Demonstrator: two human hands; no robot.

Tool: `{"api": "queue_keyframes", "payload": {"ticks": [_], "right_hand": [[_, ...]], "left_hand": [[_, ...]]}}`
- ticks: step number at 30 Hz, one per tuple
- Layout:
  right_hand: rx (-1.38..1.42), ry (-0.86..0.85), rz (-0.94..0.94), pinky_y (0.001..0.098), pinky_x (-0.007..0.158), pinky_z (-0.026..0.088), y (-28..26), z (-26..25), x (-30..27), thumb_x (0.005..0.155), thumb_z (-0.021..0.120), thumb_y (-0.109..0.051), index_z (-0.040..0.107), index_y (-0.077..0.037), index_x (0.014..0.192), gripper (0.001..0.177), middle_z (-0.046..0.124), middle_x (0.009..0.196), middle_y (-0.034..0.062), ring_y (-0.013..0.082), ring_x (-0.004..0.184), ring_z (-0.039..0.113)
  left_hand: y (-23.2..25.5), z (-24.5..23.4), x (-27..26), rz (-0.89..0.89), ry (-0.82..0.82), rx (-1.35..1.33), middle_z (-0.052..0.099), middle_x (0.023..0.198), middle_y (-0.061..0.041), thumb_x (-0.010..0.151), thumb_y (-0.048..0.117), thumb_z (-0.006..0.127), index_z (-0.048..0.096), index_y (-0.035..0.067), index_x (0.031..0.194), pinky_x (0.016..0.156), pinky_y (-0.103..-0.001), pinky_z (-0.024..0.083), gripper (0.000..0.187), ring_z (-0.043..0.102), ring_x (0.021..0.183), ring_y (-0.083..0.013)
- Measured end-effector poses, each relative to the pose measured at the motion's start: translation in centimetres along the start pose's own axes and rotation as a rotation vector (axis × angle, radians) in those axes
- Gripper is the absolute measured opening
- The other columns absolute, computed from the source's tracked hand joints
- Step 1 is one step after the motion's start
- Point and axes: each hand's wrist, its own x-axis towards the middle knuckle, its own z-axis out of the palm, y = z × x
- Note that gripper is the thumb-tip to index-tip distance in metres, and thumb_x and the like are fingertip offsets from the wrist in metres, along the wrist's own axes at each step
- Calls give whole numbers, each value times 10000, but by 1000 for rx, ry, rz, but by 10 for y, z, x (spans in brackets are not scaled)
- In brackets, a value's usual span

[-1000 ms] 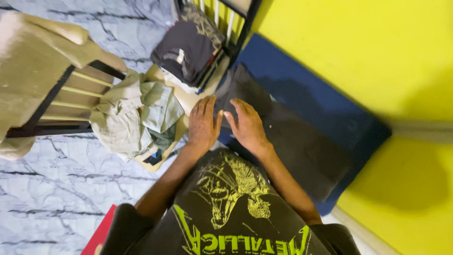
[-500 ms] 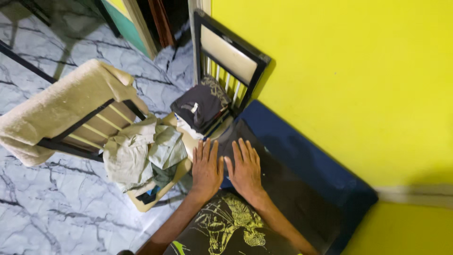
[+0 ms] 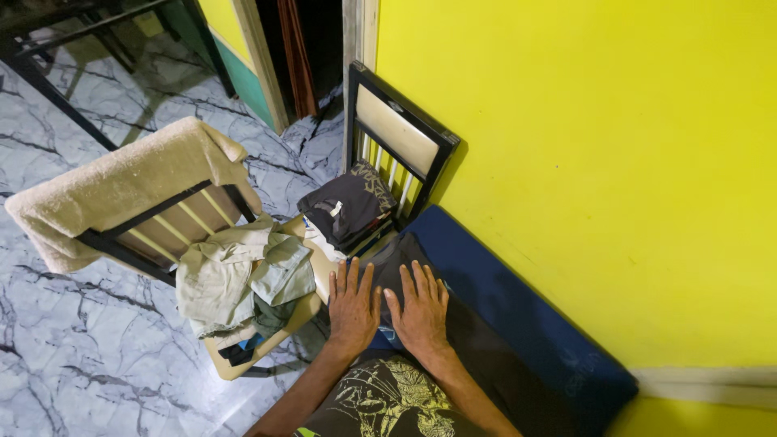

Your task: The person folds two dark t-shirts on a blue mat. They smooth each shirt, fold the sides and bottom up, then fold the top down to create a compact rectangle before placing the finished shirts aside.

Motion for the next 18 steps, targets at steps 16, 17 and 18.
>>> {"api": "queue_keyframes", "payload": {"ticks": [16, 17, 18], "right_hand": [[61, -44, -39, 590, 1151, 252, 27, -5, -4, 1031, 505, -438, 524, 9, 1420, 592, 463, 1499, 248, 406, 1415, 399], [62, -48, -46, 592, 1150, 251, 27, -5, -4, 1031, 504, -437, 522, 10, 1421, 593, 462, 1499, 249, 408, 1413, 399], [70, -41, -48, 592, 1150, 253, 26, -6, -5, 1030, 505, -436, 523, 11, 1420, 594, 464, 1498, 247, 408, 1412, 401]], "left_hand": [[24, 8, 1, 19, 34, 54, 398, 1528, -274, 1002, 301, 531, 528, 26, 1437, 1190, -621, 195, 515, 276, 1476, -468], [24, 8, 2, 11, 36, 58, 400, 1527, -277, 1002, 305, 529, 528, 27, 1437, 1190, -618, 194, 516, 278, 1473, -472], [24, 8, 2, 2, 39, 59, 402, 1527, -280, 1002, 309, 528, 528, 27, 1436, 1191, -615, 192, 517, 281, 1469, -476]]}}
